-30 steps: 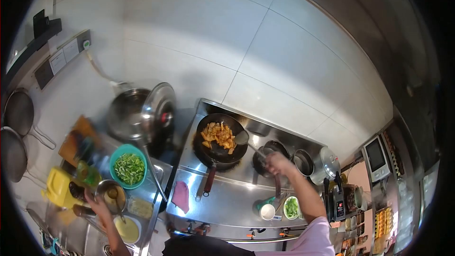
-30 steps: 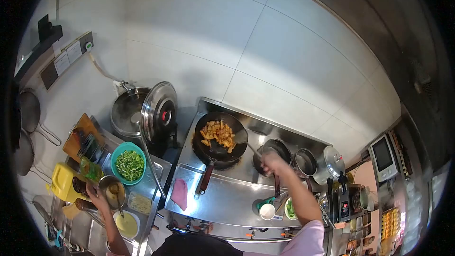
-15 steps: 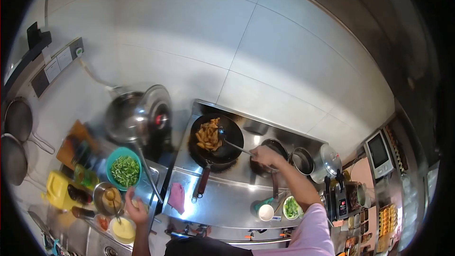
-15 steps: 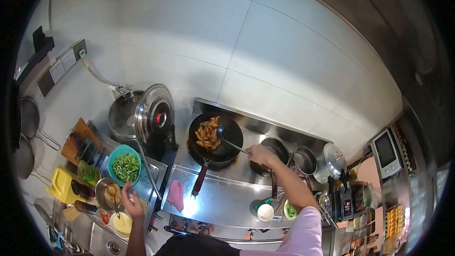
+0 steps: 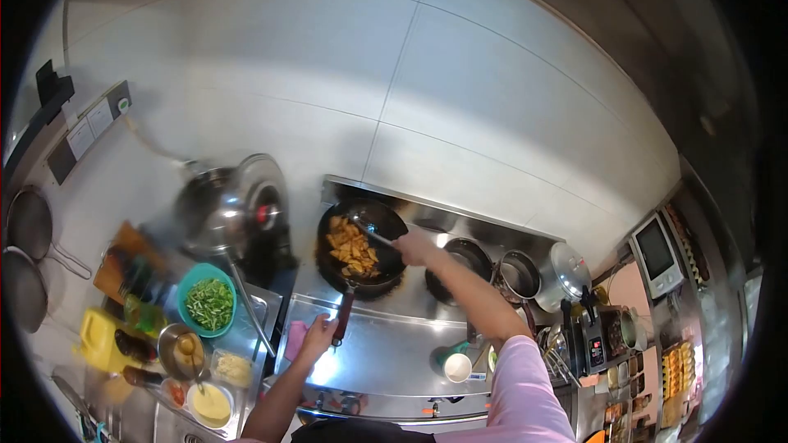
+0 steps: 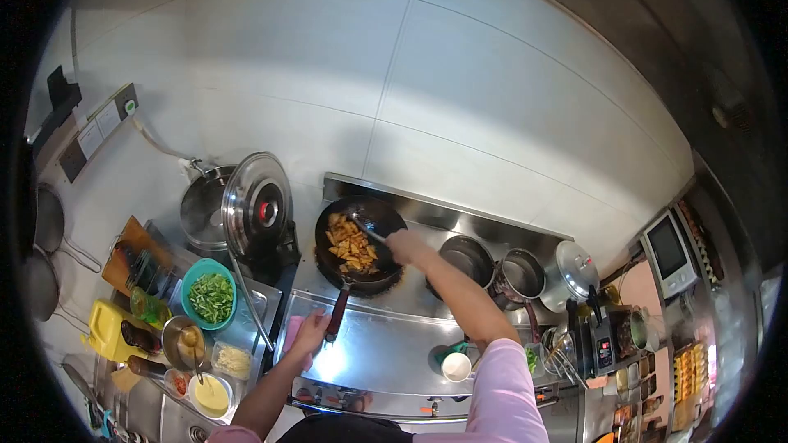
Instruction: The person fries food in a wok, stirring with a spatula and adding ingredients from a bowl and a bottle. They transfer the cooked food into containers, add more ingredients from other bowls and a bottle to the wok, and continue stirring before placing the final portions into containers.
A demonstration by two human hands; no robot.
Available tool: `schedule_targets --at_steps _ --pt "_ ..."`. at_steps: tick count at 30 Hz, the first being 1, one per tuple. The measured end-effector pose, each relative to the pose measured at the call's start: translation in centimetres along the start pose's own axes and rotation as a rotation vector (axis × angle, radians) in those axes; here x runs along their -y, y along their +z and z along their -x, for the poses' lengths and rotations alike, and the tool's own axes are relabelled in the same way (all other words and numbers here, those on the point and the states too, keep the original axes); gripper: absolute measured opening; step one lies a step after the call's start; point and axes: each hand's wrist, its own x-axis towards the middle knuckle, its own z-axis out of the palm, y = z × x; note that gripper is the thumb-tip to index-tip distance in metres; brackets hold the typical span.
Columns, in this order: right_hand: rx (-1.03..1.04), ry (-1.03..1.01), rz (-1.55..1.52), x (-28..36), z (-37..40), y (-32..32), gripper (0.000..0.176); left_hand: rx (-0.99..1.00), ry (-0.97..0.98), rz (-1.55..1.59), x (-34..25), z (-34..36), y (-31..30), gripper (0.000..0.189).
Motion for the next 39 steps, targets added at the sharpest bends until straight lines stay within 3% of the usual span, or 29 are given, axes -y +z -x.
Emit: schedule_targets --at_steps 2,5,6,9,12,16,17,19,20,22,25,26,29,31,33,34,35,37,39 --pt "-0.018 -0.019 0.079 3.1 3.5 -1.0 0.025 0.076 -0.106 0.009 -0.5 -2.9 1.8 0.048" --pt "-0.072 -0.021 0.093 5.9 8.9 -3.5 0.024 0.339 -0.323 0.430 1.6 -6.6 4.2 0.041" --pt "-0.049 -0.013 0.062 6.4 11.5 -5.8 0.023 0.376 -0.420 0.420 0.7 -6.6 4.3 0.027" --pt "0.068 0.097 -0.021 6.4 17.2 -9.2 0.017 0.467 -0.457 0.449 0.7 -7.5 5.2 0.021" --pt "0.177 0.120 -0.047 7.7 21.1 -12.2 0.017 0.519 -0.466 0.474 -2.5 -8.1 5.2 0.027" --pt "0.132 0.183 -0.255 8.7 17.1 -2.4 0.018 0.436 -0.290 0.259 -8.2 -5.9 5.1 0.036" --pt "0.083 0.212 -0.272 9.4 17.9 -1.8 0.018 0.421 -0.055 0.285 -4.8 -5.2 5.8 0.038" --pt "-0.003 0.271 -0.311 10.7 19.9 -0.8 0.018 0.338 -0.208 0.344 -3.7 -0.5 5.6 0.020" --pt "0.055 0.241 -0.302 11.2 21.2 -1.0 0.024 0.276 -0.263 0.335 -0.2 0.6 5.6 0.012" --pt "0.153 0.190 -0.274 11.4 23.1 -2.1 0.042 0.274 -0.251 0.221 -1.4 1.9 4.5 0.015" --pt "0.097 0.237 -0.359 11.9 16.7 0.6 0.040 0.386 -0.265 0.319 -5.7 0.0 3.7 0.017" --pt "0.103 0.227 -0.351 11.2 16.7 0.1 0.038 0.406 -0.224 0.335 -6.7 -0.8 3.6 0.024" --pt "0.138 0.188 -0.323 10.8 18.4 -4.0 0.034 0.440 -0.386 0.346 -8.4 1.1 1.2 0.029" --pt "0.162 0.160 -0.274 11.3 20.0 -6.3 0.031 0.500 -0.278 0.275 -6.7 -1.3 1.5 0.030" --pt "0.229 0.272 -0.306 11.6 15.8 -2.4 0.032 0.509 -0.253 0.376 -7.5 -4.3 3.0 0.028" --pt "0.247 0.335 -0.313 11.1 14.0 -1.6 0.033 0.450 -0.343 0.313 -9.1 -3.3 3.0 0.027" --pt "0.148 0.314 -0.325 11.0 15.1 -1.4 0.034 0.469 -0.149 0.286 -6.3 -3.3 3.2 0.026" --pt "-0.023 0.263 -0.351 11.6 19.0 -0.7 0.036 0.372 -0.211 0.278 -4.9 1.4 2.5 0.027" --pt "0.048 0.233 -0.344 11.5 20.1 -1.6 0.037 0.284 -0.245 0.209 -3.1 3.7 2.7 0.026"
